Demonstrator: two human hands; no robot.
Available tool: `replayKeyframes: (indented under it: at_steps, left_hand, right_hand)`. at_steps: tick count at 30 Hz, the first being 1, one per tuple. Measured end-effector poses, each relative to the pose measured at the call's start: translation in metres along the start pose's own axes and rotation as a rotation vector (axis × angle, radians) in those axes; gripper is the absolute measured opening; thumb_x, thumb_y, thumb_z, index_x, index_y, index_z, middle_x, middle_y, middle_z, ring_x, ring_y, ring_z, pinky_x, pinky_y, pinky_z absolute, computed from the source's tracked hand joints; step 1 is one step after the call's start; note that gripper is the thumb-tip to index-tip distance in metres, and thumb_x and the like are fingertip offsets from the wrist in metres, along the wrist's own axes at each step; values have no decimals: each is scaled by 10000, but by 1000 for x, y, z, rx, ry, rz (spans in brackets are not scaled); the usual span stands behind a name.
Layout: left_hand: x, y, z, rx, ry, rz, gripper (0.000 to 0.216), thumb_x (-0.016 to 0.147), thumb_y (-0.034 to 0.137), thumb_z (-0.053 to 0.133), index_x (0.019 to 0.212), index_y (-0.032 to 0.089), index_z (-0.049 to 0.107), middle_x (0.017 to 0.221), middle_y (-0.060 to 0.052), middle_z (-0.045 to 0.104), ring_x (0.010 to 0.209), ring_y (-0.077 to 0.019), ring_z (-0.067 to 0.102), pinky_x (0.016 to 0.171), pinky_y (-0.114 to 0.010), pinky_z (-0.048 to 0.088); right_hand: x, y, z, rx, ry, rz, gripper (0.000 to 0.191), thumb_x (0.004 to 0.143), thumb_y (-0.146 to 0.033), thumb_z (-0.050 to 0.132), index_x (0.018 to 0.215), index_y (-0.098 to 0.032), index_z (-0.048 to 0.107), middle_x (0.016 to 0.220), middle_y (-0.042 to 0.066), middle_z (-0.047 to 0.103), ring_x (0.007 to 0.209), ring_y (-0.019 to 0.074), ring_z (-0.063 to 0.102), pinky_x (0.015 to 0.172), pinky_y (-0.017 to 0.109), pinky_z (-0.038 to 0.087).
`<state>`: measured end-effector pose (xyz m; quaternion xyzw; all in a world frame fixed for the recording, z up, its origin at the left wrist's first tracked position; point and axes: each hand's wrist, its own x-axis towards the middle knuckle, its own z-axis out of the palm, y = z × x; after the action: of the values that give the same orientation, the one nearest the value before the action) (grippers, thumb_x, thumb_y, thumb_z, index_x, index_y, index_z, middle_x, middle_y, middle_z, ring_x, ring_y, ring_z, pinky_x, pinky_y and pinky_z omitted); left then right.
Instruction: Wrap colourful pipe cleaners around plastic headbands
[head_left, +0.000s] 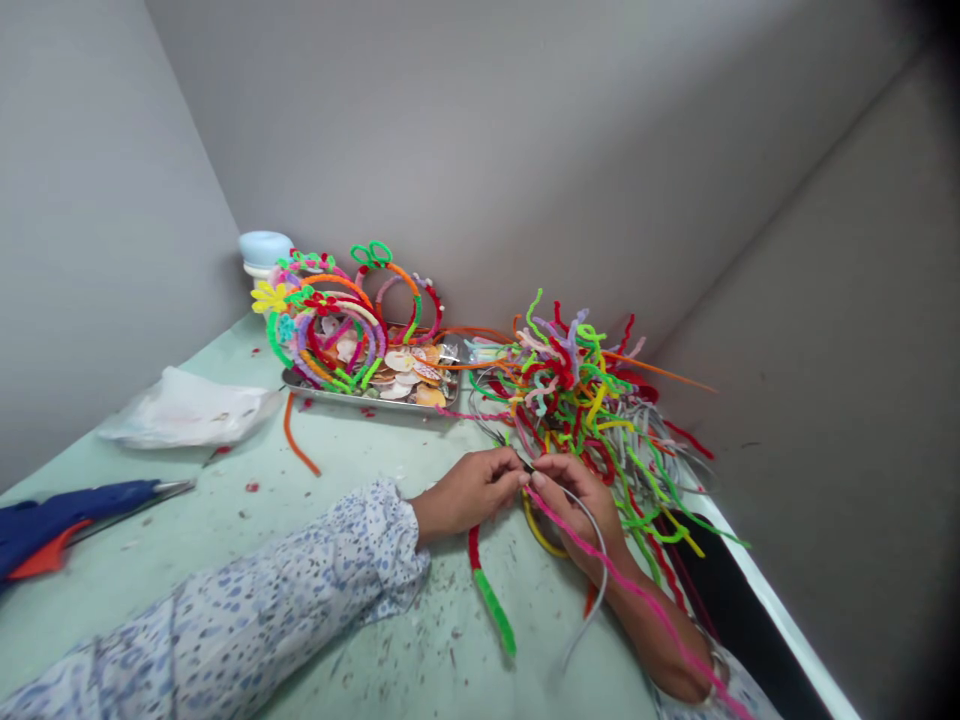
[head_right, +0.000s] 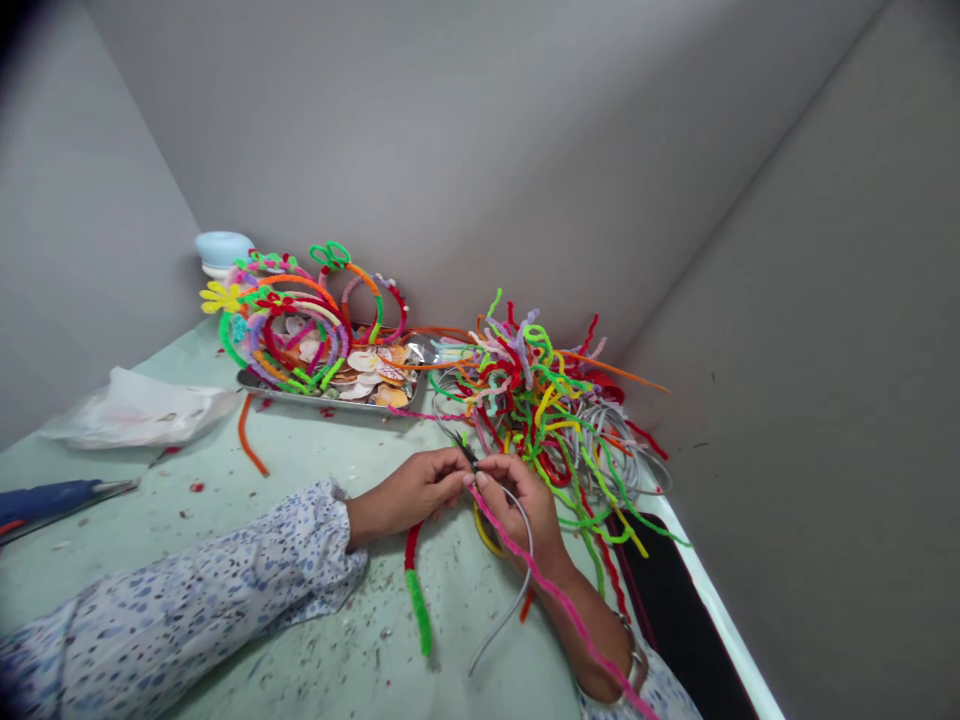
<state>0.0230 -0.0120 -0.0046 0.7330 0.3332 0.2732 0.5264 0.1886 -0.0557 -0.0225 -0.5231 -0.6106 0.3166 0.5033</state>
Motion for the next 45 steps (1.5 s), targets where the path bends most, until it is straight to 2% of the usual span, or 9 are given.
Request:
replayKeyframes:
  at_steps: [6, 12, 24, 45]
  left_hand:
    - [-1, 1, -1, 201, 60, 102, 200, 863, 302, 426, 746, 177, 527, 624, 29, 531, 569, -92, 457, 558, -194, 332]
    - [-2, 1, 2, 417, 106, 164, 207, 878, 321, 416, 812, 180, 553, 705, 7, 574, 638, -112, 490, 596, -208, 338]
    - [-3, 2, 1, 314, 88, 154, 165, 865, 280, 423, 830, 171, 542, 692, 20, 554, 640, -103, 481, 589, -198, 341]
    - [-6, 3, 6, 685, 137, 197, 166, 874, 292, 401, 876, 196, 536, 755, -4, 633, 638, -131, 555, 575, -220, 343]
  right_hand:
    - [0, -1, -1, -17, -20, -28, 152, 836, -321, 548, 928, -202, 577, 776, 12, 639, 653, 143, 590, 601, 240, 469]
    - [-1, -6, -1, -27, -35, -14, 160, 850, -314, 531, 953, -200, 576, 817, 19, 649, 711, 150, 606, 645, 240, 474]
    - [0, -7, 0, -25, 9, 2, 168, 836, -322, 544, 945, -200, 579, 816, 16, 650, 718, 150, 608, 648, 232, 479]
    - [0, 1, 0, -249, -7, -130, 153, 860, -286, 500, 958, -207, 585, 830, 13, 659, 714, 139, 608, 655, 227, 467]
